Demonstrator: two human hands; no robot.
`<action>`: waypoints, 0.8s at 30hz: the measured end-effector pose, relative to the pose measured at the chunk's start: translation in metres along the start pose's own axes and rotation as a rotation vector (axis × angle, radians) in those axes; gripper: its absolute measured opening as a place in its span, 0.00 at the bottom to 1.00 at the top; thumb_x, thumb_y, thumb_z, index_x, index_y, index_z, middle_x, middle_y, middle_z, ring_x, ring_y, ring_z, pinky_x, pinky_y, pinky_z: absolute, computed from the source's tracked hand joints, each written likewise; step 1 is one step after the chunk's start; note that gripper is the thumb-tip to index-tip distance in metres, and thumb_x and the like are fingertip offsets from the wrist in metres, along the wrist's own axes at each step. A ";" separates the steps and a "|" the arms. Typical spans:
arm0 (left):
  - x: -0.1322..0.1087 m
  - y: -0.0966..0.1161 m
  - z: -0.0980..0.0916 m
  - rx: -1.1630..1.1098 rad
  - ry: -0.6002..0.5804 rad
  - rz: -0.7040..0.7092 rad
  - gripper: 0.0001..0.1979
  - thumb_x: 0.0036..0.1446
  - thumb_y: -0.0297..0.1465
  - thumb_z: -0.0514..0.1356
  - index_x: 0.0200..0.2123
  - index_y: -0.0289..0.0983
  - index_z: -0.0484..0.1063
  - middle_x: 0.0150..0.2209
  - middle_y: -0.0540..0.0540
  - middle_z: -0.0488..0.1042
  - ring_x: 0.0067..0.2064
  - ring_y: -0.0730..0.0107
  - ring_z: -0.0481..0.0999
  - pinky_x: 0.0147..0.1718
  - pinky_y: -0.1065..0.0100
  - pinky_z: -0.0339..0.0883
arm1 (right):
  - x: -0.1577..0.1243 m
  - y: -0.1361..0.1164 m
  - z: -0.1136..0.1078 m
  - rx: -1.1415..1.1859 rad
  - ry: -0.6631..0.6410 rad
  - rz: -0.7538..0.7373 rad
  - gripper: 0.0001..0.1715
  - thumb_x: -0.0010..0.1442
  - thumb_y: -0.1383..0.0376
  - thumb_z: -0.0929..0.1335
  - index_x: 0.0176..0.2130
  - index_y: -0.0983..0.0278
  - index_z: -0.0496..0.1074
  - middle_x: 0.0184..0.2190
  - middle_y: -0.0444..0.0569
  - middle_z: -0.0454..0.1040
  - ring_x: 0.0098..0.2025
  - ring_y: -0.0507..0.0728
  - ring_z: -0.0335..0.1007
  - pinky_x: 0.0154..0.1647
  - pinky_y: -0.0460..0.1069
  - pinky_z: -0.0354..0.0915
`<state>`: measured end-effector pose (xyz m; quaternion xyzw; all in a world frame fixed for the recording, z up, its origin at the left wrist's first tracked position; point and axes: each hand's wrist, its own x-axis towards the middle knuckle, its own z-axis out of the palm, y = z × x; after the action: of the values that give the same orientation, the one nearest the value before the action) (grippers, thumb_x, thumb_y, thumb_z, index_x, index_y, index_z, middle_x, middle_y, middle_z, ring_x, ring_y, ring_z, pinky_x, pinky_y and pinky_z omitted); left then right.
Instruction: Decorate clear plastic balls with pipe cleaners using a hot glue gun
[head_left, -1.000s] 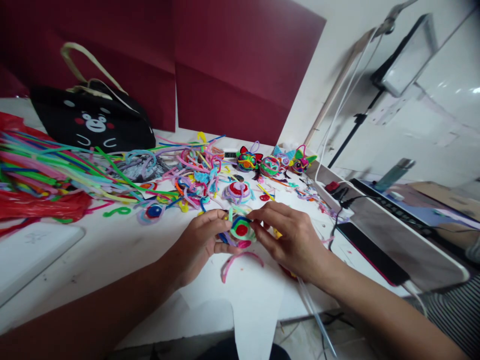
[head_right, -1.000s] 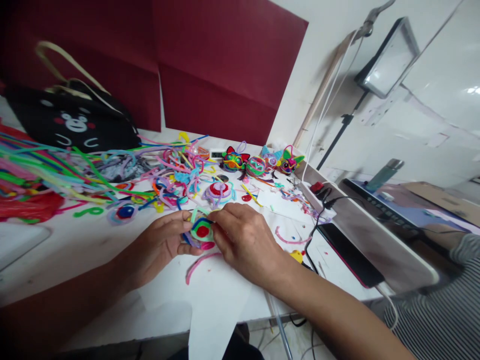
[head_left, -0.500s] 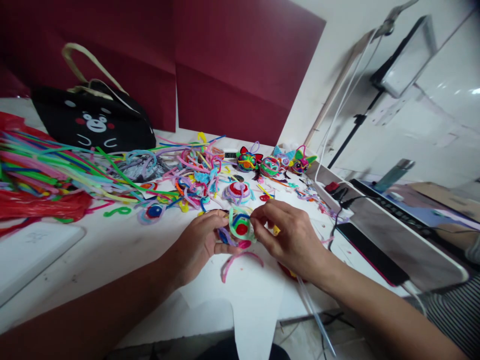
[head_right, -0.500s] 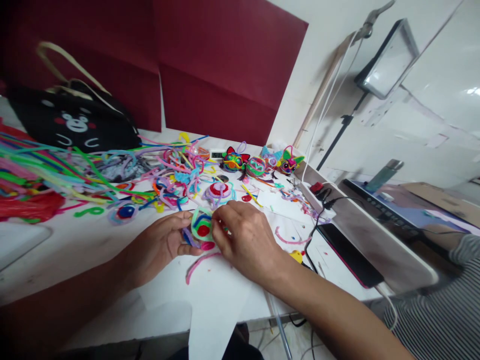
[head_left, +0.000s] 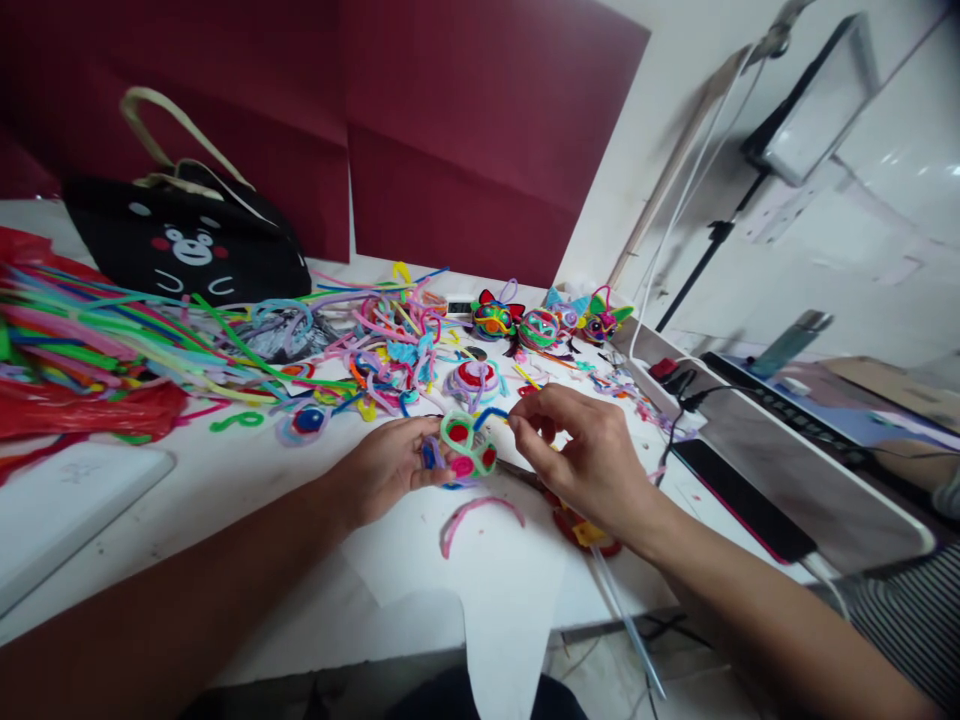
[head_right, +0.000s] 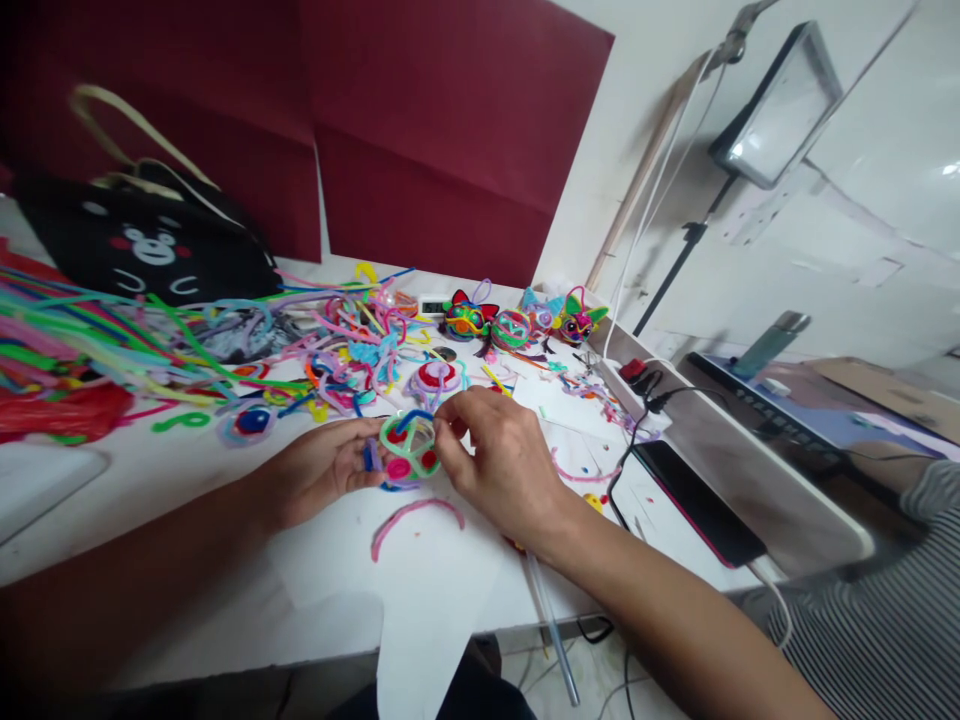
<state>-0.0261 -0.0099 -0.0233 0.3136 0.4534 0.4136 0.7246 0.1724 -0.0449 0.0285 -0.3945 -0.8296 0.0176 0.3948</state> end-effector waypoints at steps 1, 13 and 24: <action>0.001 0.000 -0.001 0.030 0.011 0.006 0.05 0.58 0.25 0.55 0.35 0.34 0.71 0.27 0.48 0.72 0.26 0.74 0.72 0.23 0.72 0.72 | -0.001 0.001 -0.001 -0.002 -0.002 0.005 0.05 0.58 0.72 0.66 0.32 0.66 0.73 0.26 0.45 0.74 0.28 0.50 0.68 0.28 0.45 0.61; 0.001 0.014 -0.017 1.197 0.244 0.471 0.13 0.56 0.38 0.53 0.38 0.38 0.73 0.28 0.45 0.75 0.32 0.58 0.76 0.24 0.67 0.67 | -0.004 0.006 -0.002 0.048 -0.052 0.035 0.06 0.57 0.73 0.66 0.30 0.66 0.71 0.25 0.44 0.73 0.27 0.50 0.67 0.29 0.44 0.60; -0.048 0.019 0.033 1.026 -0.070 0.796 0.14 0.60 0.36 0.53 0.25 0.38 0.71 0.22 0.54 0.70 0.25 0.74 0.68 0.27 0.72 0.59 | -0.010 -0.005 -0.004 0.021 -0.048 -0.113 0.06 0.60 0.70 0.64 0.32 0.67 0.70 0.27 0.48 0.72 0.29 0.52 0.65 0.30 0.46 0.61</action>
<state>-0.0138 -0.0463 0.0246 0.7772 0.4186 0.3710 0.2883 0.1756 -0.0556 0.0264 -0.3425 -0.8595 0.0134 0.3792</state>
